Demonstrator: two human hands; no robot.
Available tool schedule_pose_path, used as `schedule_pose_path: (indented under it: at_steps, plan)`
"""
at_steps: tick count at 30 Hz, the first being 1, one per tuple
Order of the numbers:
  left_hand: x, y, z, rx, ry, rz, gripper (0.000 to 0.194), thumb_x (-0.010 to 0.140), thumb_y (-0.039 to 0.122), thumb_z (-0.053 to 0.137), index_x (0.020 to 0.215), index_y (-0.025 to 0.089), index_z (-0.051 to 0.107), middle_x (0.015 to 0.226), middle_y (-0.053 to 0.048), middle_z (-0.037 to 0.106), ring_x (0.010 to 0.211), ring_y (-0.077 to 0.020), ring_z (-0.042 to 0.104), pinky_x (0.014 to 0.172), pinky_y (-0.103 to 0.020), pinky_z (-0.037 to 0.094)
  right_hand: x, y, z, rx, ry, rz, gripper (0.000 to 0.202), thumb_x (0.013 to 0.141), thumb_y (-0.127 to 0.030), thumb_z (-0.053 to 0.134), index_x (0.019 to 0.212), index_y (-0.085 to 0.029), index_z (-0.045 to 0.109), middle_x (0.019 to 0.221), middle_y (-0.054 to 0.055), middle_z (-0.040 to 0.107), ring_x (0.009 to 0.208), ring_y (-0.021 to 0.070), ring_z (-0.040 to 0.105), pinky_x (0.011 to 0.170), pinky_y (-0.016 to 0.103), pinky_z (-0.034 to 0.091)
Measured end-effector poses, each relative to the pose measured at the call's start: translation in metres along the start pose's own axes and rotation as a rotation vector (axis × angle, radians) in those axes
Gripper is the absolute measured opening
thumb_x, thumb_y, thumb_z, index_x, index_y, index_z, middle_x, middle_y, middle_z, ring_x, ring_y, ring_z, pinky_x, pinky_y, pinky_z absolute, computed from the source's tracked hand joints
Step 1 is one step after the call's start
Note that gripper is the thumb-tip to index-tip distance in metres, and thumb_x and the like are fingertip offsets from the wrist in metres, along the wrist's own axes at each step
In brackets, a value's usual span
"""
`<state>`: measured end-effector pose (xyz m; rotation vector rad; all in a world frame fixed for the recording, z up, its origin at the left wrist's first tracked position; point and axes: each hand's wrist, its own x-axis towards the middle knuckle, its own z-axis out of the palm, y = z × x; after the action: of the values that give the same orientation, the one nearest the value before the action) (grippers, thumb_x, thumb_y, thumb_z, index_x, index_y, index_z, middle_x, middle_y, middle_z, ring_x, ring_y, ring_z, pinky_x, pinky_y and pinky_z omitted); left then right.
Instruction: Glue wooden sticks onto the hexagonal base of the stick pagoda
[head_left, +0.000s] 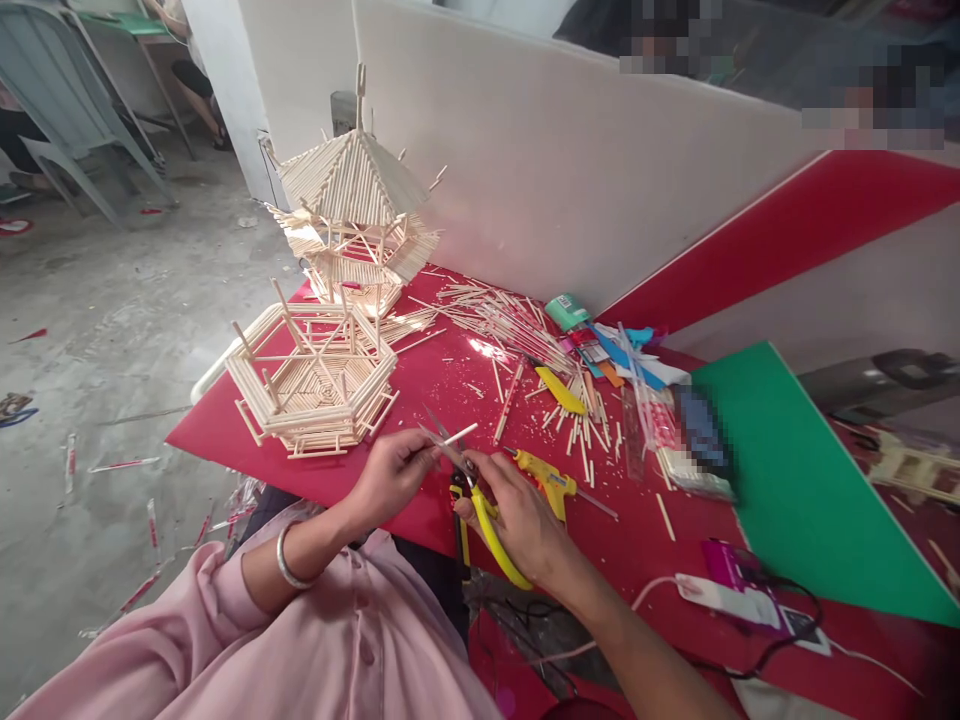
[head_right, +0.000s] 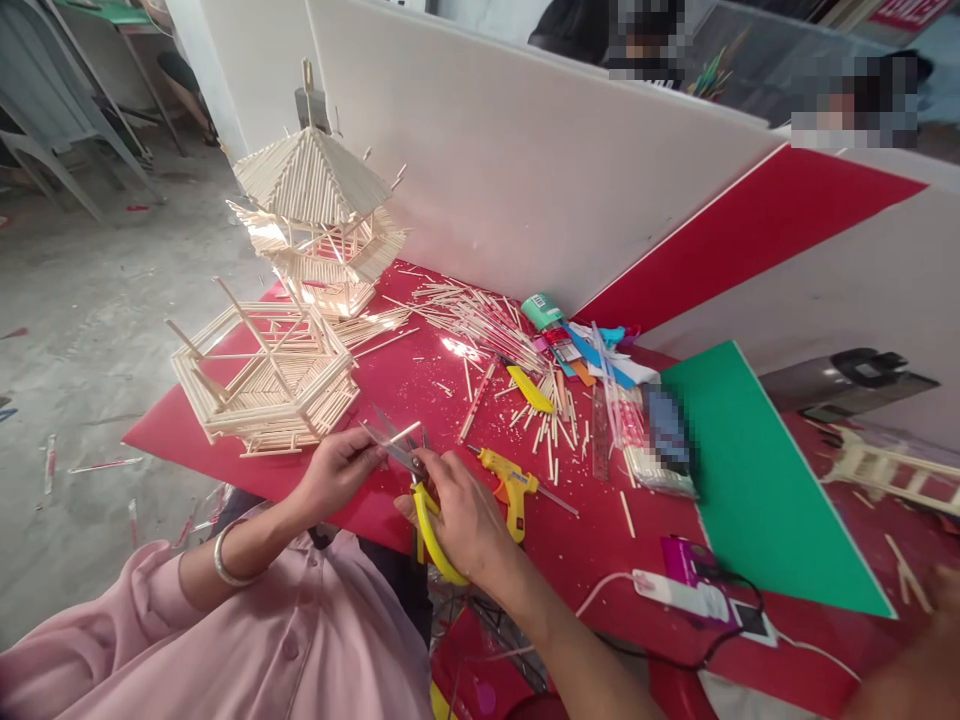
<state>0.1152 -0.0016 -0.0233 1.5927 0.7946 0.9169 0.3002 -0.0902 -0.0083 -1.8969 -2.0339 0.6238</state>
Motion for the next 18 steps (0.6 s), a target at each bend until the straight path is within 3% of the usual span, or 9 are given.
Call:
schedule_pose_path:
  at_steps: [5, 11, 18]
  plan:
    - [-0.001, 0.002, 0.003, 0.045, 0.004, 0.050, 0.029, 0.089, 0.032, 0.055, 0.065, 0.016, 0.059, 0.057, 0.001, 0.056, 0.053, -0.0096, 0.048, 0.053, -0.019, 0.037, -0.002, 0.001, 0.005, -0.036, 0.092, -0.030, 0.049, 0.094, -0.049, 0.050, 0.132, -0.018, 0.054, 0.116, 0.014, 0.065, 0.100, 0.0274, 0.066, 0.084, 0.038, 0.054]
    - [-0.003, 0.005, 0.009, 0.071, 0.115, 0.064, 0.028, 0.084, 0.028, 0.059, 0.059, 0.016, 0.055, 0.055, 0.003, 0.052, 0.053, -0.0084, 0.045, 0.053, -0.020, 0.034, 0.000, 0.003, 0.012, -0.067, 0.193, -0.040, 0.043, 0.093, -0.047, 0.053, 0.123, -0.017, 0.059, 0.100, 0.012, 0.068, 0.089, 0.0256, 0.068, 0.077, 0.036, 0.054]
    - [0.001, 0.009, 0.006, -0.289, -0.153, -0.210, 0.038, 0.082, 0.047, 0.064, 0.064, 0.013, 0.064, 0.050, 0.003, 0.049, 0.047, -0.0072, 0.039, 0.048, -0.020, 0.032, -0.004, 0.010, 0.009, -0.042, 0.214, -0.102, 0.041, 0.094, -0.045, 0.051, 0.125, -0.019, 0.057, 0.106, 0.011, 0.066, 0.093, 0.0244, 0.066, 0.079, 0.035, 0.054]
